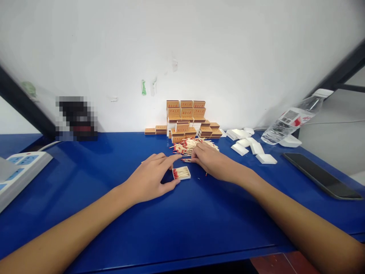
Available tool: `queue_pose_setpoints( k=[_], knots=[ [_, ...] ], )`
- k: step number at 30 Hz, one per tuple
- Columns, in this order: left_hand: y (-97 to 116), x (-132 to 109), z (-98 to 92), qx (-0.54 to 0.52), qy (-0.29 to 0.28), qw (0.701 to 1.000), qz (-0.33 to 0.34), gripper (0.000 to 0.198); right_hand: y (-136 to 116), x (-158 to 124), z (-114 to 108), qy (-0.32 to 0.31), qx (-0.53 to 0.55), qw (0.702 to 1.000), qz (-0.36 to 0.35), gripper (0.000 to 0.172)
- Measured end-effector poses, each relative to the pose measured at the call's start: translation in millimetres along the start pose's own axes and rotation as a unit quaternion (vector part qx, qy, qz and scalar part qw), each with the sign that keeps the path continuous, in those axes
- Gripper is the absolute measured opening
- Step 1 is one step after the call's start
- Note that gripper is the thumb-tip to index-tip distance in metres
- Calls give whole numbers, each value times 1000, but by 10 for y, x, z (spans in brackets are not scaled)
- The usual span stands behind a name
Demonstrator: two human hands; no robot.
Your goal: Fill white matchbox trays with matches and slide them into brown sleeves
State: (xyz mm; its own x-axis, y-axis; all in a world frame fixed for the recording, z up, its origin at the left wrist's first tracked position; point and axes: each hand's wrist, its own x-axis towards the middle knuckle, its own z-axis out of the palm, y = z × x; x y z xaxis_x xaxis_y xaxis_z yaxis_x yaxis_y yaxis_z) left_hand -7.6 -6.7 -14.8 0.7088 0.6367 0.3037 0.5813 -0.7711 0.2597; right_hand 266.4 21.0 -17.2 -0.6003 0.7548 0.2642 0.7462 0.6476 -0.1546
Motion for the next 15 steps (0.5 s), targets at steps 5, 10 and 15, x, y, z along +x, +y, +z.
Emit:
queue_pose_setpoints(
  k=[5,10,15],
  knots=[
    [9,0,1,-1,-4,1000,-12,65,-120,-71,-151,10,36,999,-2,22],
    [17,-6,3,-6,-4,1000,-11,69,-339,-72,-69,2,38,999,-35,18],
    [12,1,3,0,-3,1000,-4,69,-391,-66,-26,0,37,997,-61,16]
  ],
)
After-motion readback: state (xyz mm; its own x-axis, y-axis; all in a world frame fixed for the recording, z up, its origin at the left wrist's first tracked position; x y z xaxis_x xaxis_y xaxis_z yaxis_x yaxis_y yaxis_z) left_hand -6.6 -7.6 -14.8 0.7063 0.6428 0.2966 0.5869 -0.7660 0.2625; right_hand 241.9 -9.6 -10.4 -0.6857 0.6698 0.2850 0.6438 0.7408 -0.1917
